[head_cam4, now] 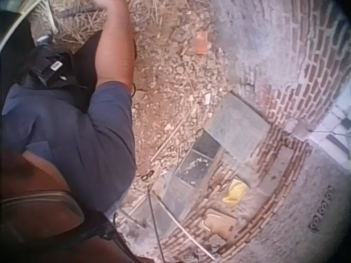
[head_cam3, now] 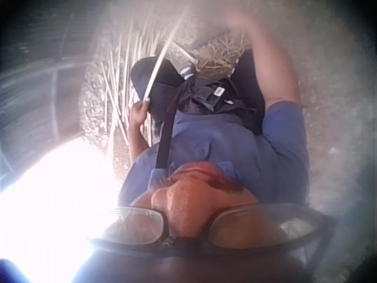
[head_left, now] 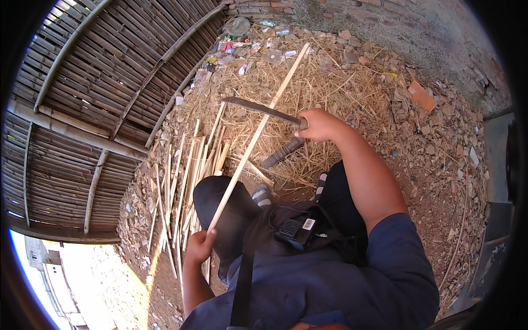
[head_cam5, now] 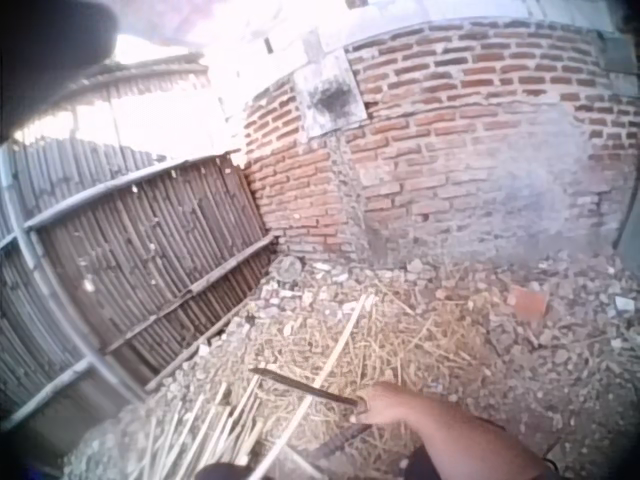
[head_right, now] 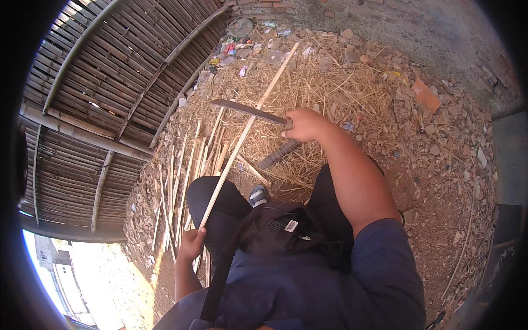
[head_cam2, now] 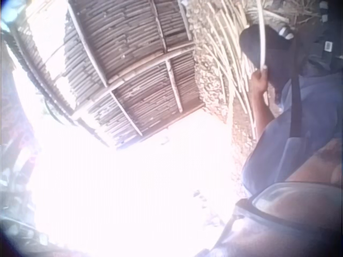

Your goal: The person sits on the ground and uses a curved blade to shave the surface of a long, thin bamboo stick. They hold the stick with one hand and repeatedly draw the blade along its length to smooth it, working on a single piece throughout the clip.

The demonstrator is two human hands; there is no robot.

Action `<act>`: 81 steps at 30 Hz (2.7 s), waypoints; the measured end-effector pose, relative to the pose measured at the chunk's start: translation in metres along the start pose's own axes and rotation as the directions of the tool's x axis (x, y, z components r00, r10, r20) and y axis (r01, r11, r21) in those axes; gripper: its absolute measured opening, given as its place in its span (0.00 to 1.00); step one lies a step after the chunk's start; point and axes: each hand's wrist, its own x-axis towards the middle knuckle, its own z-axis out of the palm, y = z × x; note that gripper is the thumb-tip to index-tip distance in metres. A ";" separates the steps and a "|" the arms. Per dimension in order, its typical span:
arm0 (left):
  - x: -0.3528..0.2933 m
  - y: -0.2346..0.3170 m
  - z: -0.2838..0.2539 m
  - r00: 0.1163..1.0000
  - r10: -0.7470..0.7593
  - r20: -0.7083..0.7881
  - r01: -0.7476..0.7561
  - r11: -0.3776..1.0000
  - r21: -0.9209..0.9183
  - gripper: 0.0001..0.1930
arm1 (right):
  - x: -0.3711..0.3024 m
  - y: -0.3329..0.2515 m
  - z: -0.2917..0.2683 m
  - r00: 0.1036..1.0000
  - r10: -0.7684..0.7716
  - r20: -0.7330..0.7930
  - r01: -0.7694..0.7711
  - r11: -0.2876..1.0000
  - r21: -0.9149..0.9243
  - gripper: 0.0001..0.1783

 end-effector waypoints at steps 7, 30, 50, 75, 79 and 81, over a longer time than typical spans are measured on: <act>-0.001 -0.002 -0.002 1.000 0.014 0.013 -0.014 1.000 0.004 0.29 | -0.006 -0.020 0.007 0.985 -0.108 0.134 0.122 0.988 -0.097 0.23; -0.002 0.004 -0.002 1.000 0.018 0.013 -0.018 1.000 0.001 0.29 | -0.003 0.001 -0.001 0.990 -0.078 0.121 0.083 0.996 -0.036 0.27; 0.000 -0.003 -0.001 1.000 -0.007 0.024 0.007 1.000 -0.014 0.31 | -0.006 0.022 -0.008 0.993 0.032 0.112 -0.030 0.999 -0.017 0.30; 0.000 0.004 -0.001 1.000 -0.002 0.016 0.002 1.000 0.001 0.29 | -0.001 0.033 -0.016 0.994 0.100 0.045 -0.100 0.995 -0.001 0.28; 0.000 -0.004 0.001 1.000 -0.016 0.015 0.016 0.999 -0.041 0.29 | 0.002 0.017 0.002 1.000 0.012 -0.003 -0.013 1.000 -0.020 0.29; -0.001 -0.005 0.000 1.000 -0.022 0.016 0.022 0.998 -0.051 0.29 | -0.001 0.005 -0.001 0.997 -0.026 0.071 0.027 1.000 -0.012 0.29</act>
